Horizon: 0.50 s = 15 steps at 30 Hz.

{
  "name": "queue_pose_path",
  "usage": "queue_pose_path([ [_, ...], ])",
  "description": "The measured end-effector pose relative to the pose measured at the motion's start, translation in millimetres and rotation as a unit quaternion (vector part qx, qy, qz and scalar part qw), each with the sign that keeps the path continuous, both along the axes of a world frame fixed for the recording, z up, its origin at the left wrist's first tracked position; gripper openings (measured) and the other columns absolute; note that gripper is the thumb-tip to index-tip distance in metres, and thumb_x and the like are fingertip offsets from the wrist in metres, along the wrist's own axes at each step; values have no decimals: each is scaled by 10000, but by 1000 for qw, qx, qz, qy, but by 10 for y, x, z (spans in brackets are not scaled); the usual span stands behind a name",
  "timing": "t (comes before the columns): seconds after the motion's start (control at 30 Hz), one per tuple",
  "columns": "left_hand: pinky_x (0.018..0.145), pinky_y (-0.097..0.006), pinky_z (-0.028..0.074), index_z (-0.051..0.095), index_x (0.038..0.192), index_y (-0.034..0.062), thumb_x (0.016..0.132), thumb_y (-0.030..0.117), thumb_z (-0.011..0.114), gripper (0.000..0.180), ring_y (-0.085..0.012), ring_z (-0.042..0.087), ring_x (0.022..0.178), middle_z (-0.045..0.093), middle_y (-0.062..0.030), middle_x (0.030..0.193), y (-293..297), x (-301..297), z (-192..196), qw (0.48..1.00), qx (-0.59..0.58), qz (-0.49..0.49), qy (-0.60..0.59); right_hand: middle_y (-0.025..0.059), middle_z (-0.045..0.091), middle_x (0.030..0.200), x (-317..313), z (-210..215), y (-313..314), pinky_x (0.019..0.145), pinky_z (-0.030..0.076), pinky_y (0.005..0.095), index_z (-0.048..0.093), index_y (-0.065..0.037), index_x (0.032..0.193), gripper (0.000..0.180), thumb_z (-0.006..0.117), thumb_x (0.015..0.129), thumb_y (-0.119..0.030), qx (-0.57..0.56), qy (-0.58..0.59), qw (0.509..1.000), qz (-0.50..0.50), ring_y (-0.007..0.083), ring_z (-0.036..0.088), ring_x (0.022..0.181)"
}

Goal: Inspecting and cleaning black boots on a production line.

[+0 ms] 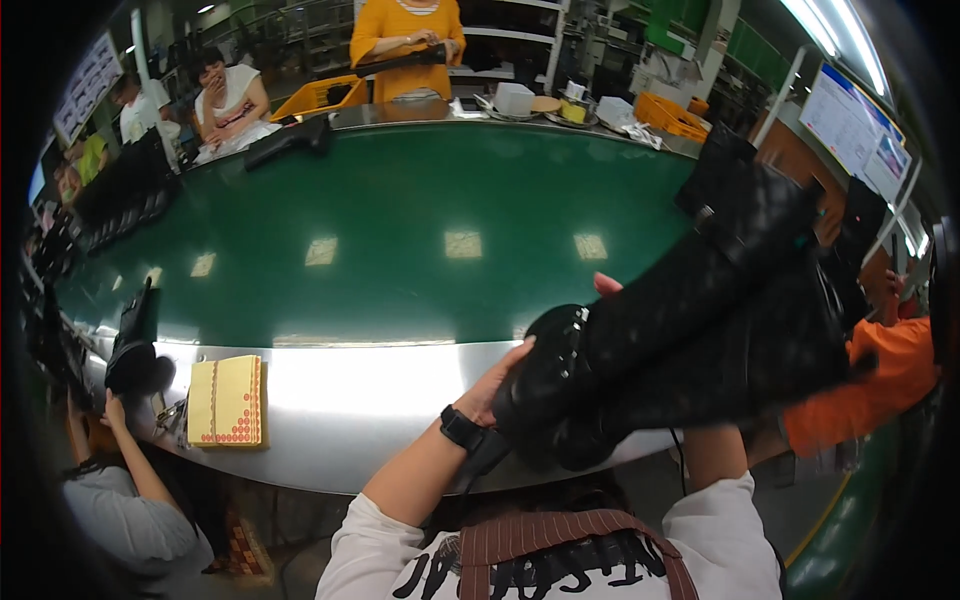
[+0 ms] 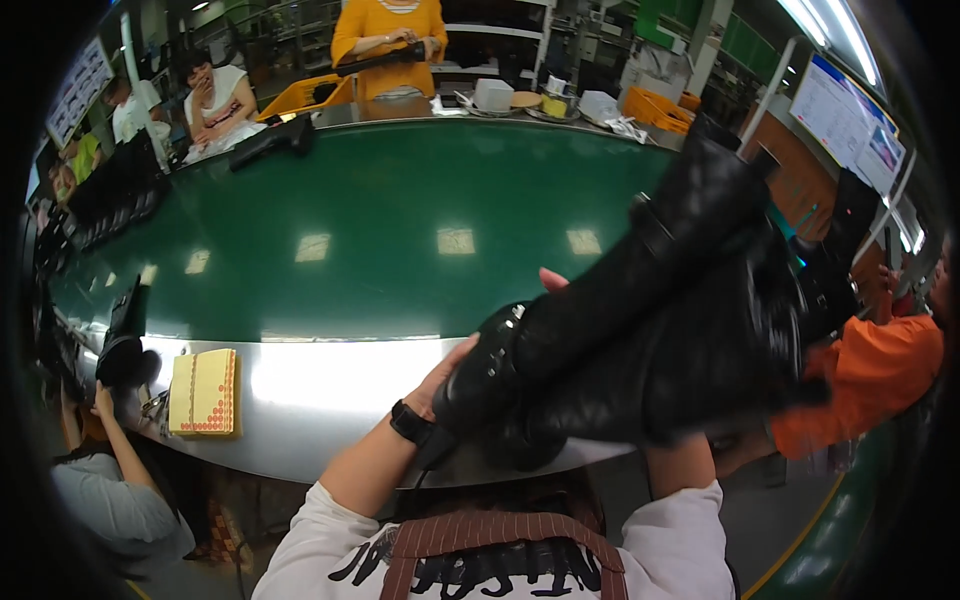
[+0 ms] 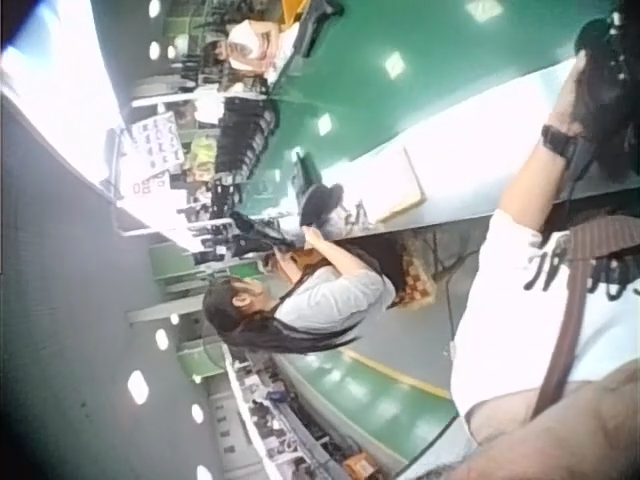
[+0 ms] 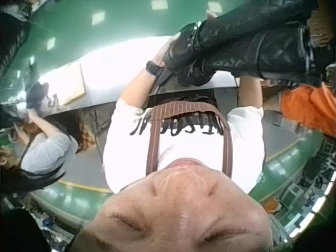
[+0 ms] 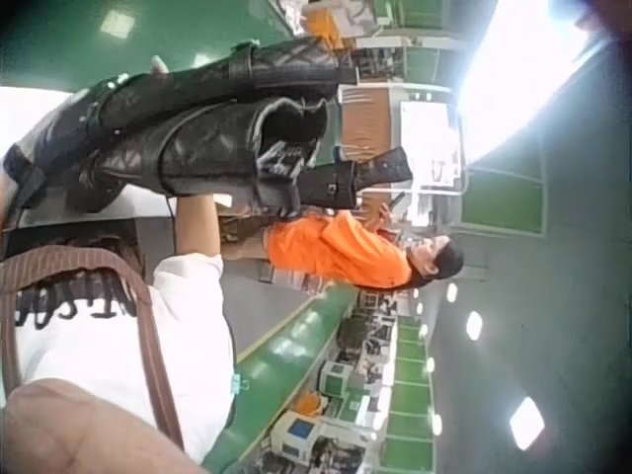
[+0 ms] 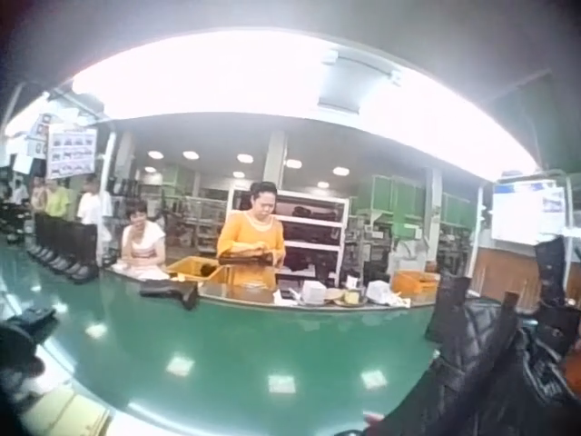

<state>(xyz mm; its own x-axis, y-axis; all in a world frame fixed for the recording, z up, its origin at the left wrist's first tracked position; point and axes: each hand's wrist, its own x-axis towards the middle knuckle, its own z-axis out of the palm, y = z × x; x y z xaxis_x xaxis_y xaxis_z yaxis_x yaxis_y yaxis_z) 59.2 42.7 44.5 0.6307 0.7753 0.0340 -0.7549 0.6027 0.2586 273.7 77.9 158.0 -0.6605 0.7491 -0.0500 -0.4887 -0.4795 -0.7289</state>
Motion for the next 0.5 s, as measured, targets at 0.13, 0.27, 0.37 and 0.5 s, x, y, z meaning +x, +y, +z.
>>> queue_pose_path([
  [0.13,946,-359,531,498,1331,36,992,320,518,443,-165,632,1085,615,-115,1249,94,91,-124,995,29,-64,72,112,610,1186,480,-500,733,961,487,355,462,-34,1377,404,483,1012,-207,-212,-156,957,124,191,607,1074],
  [0.27,1111,-376,326,189,1514,86,927,446,594,799,-212,398,1340,357,-155,1484,86,-336,-75,943,147,64,293,113,637,1154,495,-331,-110,930,507,359,566,-6,1227,325,577,941,-158,372,-331,859,-121,173,630,1022],
  [0.37,1169,-427,165,-24,1538,110,691,530,814,1262,-335,190,1443,157,-182,1571,119,-443,180,835,311,187,414,112,639,1145,595,-376,-259,908,516,342,559,26,1196,431,683,787,-28,384,-378,810,-232,188,629,1024],
  [0.5,1181,-414,85,-171,1484,15,518,364,954,1523,-324,56,1469,57,-221,1573,11,-42,406,668,515,298,448,122,641,1156,338,-615,-362,921,503,351,541,11,1225,672,867,649,-106,430,-359,792,-244,224,629,1055],
])
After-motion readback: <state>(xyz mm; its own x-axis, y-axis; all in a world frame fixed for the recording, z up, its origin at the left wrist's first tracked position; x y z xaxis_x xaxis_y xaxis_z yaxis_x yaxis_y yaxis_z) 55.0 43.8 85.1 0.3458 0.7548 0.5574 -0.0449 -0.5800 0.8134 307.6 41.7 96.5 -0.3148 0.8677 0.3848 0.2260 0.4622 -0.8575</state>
